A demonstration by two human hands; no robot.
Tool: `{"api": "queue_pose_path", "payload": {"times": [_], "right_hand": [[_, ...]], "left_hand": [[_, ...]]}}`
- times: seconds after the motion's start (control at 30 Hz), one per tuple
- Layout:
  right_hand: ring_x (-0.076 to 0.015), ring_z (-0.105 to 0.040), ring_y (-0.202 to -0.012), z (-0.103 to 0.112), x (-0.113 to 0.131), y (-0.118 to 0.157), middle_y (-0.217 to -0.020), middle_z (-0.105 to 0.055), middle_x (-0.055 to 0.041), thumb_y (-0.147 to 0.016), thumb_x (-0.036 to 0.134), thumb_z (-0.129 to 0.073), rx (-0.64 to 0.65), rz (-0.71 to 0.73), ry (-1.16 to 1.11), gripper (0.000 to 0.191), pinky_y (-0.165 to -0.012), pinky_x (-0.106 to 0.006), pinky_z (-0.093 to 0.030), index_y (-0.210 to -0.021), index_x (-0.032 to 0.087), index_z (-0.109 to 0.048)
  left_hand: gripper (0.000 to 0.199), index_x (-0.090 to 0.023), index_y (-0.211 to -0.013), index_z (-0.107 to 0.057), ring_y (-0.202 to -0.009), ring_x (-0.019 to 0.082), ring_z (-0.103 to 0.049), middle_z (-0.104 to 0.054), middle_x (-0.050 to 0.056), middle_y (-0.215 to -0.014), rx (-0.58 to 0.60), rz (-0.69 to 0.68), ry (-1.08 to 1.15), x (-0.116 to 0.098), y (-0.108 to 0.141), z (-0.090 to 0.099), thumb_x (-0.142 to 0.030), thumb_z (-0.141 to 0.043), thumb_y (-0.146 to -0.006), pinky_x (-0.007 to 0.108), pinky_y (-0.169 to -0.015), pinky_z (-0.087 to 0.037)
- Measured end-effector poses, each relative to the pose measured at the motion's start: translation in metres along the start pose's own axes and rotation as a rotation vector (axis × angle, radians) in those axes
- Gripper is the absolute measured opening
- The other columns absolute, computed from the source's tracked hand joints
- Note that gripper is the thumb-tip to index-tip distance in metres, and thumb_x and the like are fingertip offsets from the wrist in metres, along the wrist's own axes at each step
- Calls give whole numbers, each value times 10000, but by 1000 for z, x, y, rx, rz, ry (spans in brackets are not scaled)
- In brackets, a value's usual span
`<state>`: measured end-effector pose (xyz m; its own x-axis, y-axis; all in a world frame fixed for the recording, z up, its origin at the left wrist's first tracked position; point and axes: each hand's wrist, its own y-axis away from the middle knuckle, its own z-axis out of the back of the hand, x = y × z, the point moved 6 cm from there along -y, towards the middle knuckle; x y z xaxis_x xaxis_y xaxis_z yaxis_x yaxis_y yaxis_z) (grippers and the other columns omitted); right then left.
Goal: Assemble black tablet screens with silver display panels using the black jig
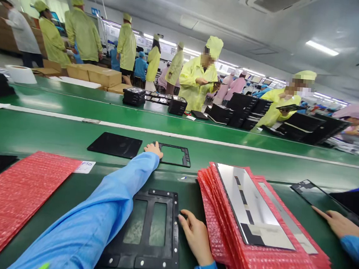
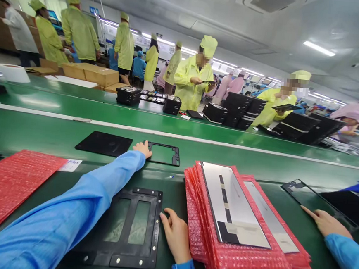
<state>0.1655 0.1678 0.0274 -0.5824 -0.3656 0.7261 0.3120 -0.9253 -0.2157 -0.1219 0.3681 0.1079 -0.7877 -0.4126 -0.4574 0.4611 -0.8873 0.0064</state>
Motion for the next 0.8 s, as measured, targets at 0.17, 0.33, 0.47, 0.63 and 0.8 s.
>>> {"api": "queue_pose_path", "payload": {"times": [0.17, 0.33, 0.47, 0.63, 0.8], "right_hand": [[-185, -568, -547, 1, 0, 0, -590, -567, -7, -938, 602, -394, -8, 8, -12, 554, -524, -270, -350, -1075, 148, -680], [-200, -590, -598, 1, -2, 0, -655, -612, -32, -932, 601, -395, 11, -11, -52, 564, -558, -279, -384, -1095, 135, -667], [-218, -624, -672, 2, -4, 3, -778, -668, -66, -929, 591, -394, 36, -54, -82, 572, -615, -296, -424, -1150, 125, -641], [-211, -605, -653, 5, -9, 7, -736, -644, -59, -930, 579, -377, 30, -110, -139, 601, -619, -303, -444, -1217, 103, -606], [-178, -533, -567, 9, -3, 12, -597, -530, -5, -939, 572, -367, -3, -143, -210, 605, -551, -281, -409, -1224, 92, -598]], "left_hand": [[813, -60, -1426, -321, -1273, 414, -421, -443, 285, -1382, 102, 100, 284, 20, 0, 40, -446, -623, -777, 495, -1003, -344], [354, -123, -1175, -554, -913, 246, -660, -701, 156, -1047, 384, 147, 709, 49, 29, 80, -297, -347, -947, 420, -805, -516], [315, -157, -1235, -503, -941, 161, -665, -690, 138, -1102, 374, 121, 1001, 83, 81, 114, -253, -359, -972, 305, -834, -526], [328, -183, -1237, -552, -980, 241, -677, -673, 158, -1137, 301, 76, 1281, 130, 163, 135, -332, -467, -958, 308, -733, -565], [414, -230, -1301, -538, -929, 264, -692, -671, 146, -1140, 379, 175, 1274, 168, 230, 121, -346, -574, -906, 315, -652, -591]]}}
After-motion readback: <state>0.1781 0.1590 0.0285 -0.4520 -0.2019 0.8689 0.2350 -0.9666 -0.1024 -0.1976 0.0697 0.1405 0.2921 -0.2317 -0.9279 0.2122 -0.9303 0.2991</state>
